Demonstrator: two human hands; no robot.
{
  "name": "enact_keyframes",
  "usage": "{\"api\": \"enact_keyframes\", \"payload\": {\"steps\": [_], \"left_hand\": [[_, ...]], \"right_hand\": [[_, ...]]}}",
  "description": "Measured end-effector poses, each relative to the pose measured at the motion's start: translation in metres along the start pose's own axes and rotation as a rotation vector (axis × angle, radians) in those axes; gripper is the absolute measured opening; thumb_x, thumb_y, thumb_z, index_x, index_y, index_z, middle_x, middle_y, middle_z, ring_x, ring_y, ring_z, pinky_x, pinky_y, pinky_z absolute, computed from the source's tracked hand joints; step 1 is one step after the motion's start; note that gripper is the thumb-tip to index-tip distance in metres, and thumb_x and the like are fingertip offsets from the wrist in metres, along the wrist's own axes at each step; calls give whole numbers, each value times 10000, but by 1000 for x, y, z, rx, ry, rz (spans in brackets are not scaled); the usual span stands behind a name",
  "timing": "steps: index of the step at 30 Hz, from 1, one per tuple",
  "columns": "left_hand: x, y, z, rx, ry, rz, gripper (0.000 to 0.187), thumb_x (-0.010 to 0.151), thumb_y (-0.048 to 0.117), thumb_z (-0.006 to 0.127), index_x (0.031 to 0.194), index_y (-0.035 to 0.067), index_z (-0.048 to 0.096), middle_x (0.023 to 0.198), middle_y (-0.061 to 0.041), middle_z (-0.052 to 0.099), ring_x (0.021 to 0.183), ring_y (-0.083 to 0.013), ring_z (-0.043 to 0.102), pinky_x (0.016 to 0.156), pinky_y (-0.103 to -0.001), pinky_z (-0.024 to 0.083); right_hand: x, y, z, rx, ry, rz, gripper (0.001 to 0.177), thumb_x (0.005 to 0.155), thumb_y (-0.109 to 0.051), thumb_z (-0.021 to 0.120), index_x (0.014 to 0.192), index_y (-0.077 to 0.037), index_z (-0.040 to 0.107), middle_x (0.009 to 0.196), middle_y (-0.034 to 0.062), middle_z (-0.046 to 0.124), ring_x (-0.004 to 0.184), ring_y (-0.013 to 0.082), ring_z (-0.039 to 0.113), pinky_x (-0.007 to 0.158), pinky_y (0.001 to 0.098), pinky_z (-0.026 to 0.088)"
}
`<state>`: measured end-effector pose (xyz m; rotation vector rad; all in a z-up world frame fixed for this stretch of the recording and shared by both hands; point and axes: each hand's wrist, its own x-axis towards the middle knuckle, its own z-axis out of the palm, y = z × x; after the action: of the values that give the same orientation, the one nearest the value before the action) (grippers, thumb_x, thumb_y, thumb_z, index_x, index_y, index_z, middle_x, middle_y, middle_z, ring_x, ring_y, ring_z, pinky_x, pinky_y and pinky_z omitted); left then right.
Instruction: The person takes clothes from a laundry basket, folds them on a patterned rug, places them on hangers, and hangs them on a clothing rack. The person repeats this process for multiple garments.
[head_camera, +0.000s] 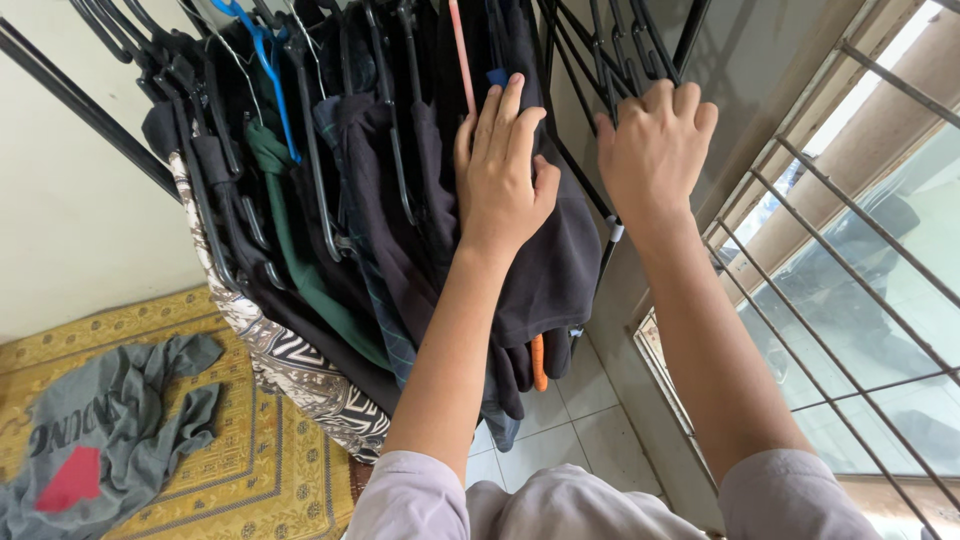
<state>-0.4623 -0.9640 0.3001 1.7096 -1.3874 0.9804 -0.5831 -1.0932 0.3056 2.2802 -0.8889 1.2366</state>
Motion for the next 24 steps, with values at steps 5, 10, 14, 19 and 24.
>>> {"api": "enact_keyframes", "payload": {"steps": [5, 10, 14, 19, 24], "left_hand": [[-3, -6, 2, 20, 3, 15, 398, 879, 24, 602, 1274, 73, 595, 1585, -158, 485, 1497, -343, 463, 1243, -520, 338], [-5, -15, 5, 37, -7, 42, 367, 905, 36, 599, 1271, 71, 599, 1579, -160, 481, 1491, -344, 455, 1234, -536, 341], [-5, -20, 6, 26, -14, 54, 363, 894, 40, 595, 1255, 78, 600, 1578, -157, 474, 1486, -343, 454, 1226, -543, 340], [-7, -24, 6, 32, -12, 52, 353, 904, 41, 592, 1254, 86, 591, 1595, -149, 460, 1497, -335, 450, 1232, -539, 341], [-8, -25, 11, 24, 4, 54, 350, 907, 49, 599, 1255, 91, 584, 1601, -140, 449, 1499, -328, 445, 1231, -534, 333]], "right_hand": [[9, -7, 15, 207, -119, -2, 305, 1063, -291, 640, 874, -52, 630, 612, 108, 645, 555, 295, 664, 520, 407, 502], [12, -16, 17, 242, -65, 7, 265, 1093, -224, 602, 904, -42, 573, 526, 78, 600, 449, 276, 627, 420, 393, 459], [3, -25, 22, 233, -5, 26, 241, 1085, -210, 611, 918, -43, 565, 554, 65, 611, 468, 249, 636, 425, 373, 454], [-14, -33, 21, 248, -13, 67, 198, 1081, -183, 618, 960, -32, 579, 560, 59, 618, 477, 239, 642, 422, 369, 455], [-36, -40, 24, 295, 47, 91, 167, 1077, -192, 629, 1003, -50, 582, 616, 72, 639, 547, 253, 671, 468, 383, 478]]}}
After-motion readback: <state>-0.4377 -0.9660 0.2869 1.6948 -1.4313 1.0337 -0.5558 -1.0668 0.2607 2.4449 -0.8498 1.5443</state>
